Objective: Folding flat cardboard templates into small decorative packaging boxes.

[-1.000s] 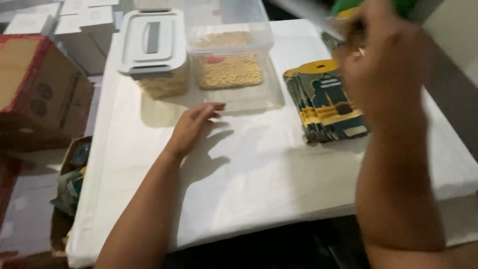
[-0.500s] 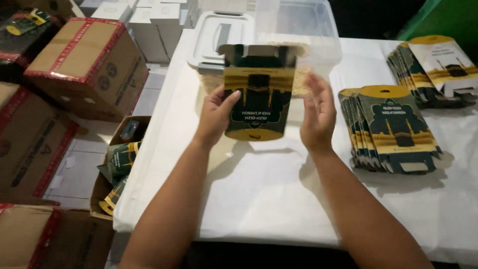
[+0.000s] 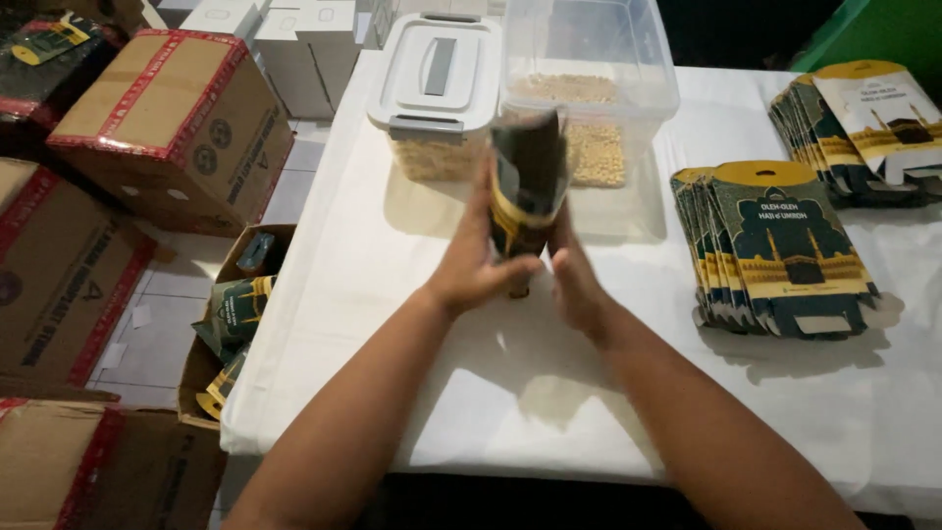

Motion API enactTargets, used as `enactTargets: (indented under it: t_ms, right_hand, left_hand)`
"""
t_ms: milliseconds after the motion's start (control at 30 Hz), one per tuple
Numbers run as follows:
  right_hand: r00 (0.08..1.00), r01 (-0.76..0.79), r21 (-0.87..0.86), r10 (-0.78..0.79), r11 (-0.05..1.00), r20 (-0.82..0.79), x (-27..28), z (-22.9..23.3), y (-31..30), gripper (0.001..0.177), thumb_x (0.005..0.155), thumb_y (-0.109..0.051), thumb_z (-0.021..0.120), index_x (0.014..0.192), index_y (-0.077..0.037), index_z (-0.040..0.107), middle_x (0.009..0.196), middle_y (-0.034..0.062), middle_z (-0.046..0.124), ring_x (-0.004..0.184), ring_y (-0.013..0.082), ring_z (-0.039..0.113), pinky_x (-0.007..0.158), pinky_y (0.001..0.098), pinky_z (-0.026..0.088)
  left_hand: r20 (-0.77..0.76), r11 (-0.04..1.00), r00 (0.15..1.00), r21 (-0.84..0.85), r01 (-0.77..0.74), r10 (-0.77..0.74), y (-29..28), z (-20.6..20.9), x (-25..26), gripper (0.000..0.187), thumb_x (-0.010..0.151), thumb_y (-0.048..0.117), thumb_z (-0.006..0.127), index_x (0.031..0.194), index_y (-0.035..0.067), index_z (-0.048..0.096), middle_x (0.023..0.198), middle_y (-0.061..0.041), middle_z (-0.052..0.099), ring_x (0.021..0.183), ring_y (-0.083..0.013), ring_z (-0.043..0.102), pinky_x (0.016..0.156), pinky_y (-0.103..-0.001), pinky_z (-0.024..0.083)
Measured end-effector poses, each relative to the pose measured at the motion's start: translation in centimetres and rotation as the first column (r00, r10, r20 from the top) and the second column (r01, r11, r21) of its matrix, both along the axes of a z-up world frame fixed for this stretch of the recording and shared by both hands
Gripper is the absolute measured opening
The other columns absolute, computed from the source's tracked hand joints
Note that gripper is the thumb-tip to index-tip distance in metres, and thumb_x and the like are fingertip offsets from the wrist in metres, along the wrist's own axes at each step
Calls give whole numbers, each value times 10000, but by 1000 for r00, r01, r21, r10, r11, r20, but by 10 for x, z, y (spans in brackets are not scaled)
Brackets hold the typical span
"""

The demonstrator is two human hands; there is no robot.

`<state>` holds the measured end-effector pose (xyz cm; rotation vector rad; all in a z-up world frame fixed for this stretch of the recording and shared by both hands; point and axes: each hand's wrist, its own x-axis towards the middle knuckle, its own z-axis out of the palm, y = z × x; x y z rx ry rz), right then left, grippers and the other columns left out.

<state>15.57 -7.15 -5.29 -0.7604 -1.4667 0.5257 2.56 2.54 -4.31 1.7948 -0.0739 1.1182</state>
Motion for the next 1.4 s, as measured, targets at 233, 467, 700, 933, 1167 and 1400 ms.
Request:
enactTargets:
  t_ms: [233,467,700,933,1167,1400]
  right_hand:
    - [985,110,-8,-108,994,138,-1,13,-7,962,1028,-749,161,1662,-33,60,1730,203,85,1590,342,68,1298,526,37]
    - [677,589,404,-700,700,227,12,45,-20,733,1078,-402,584,1598,-84,177,1731,170,92,1558,328,287,1277,426,315]
    - [554,610,480,-772,631,311,15,44,-20,366,1077,-245,606,1403,-79,597,1681,233,151,1501,378,399,1169,410,430]
    - [568,589,489,-760,643,316,8,55,-25,343,1079,-235,622,1346,-41,716,1661,286,177,1495,443,429,1189,478,435]
    - [598,596,519,-770,613,223,21,50,-20,335,1008,-303,674,1176,-29,769,1457,262,500,1245,394,607,1056,470,496]
    - [605,548,604,-773,578,191,5,60,-20,367,1038,-82,442,1288,80,655,1302,276,645,1112,411,665,986,495,534]
  left_hand:
    - [73,991,996,-120,53,-44,-4,3,2,1247,737,185,942,1694,145,144,1660,-157,359,1521,-260,362,1306,-469,245]
    - [1,977,984,-119,-175,176,3,3,3,1097,613,155,1016,1550,133,445,1329,-109,668,1252,-243,648,1144,-417,481]
    - [210,892,924,263,-368,320,7,16,-5,1300,706,429,1032,1670,177,198,1658,-163,348,1431,-390,533,1187,-493,456]
    - [460,690,818,466,-554,346,9,35,-14,507,913,355,862,1358,233,652,1576,-330,286,1433,-520,447,1095,-577,539]
    - [393,639,793,471,-608,465,2,44,-18,214,968,358,731,1080,176,749,1484,-216,494,1295,-397,601,1043,-490,526]
    - [369,638,761,415,-649,534,9,33,-15,222,978,336,700,1133,178,721,1573,-206,407,1438,-396,467,1138,-491,432]
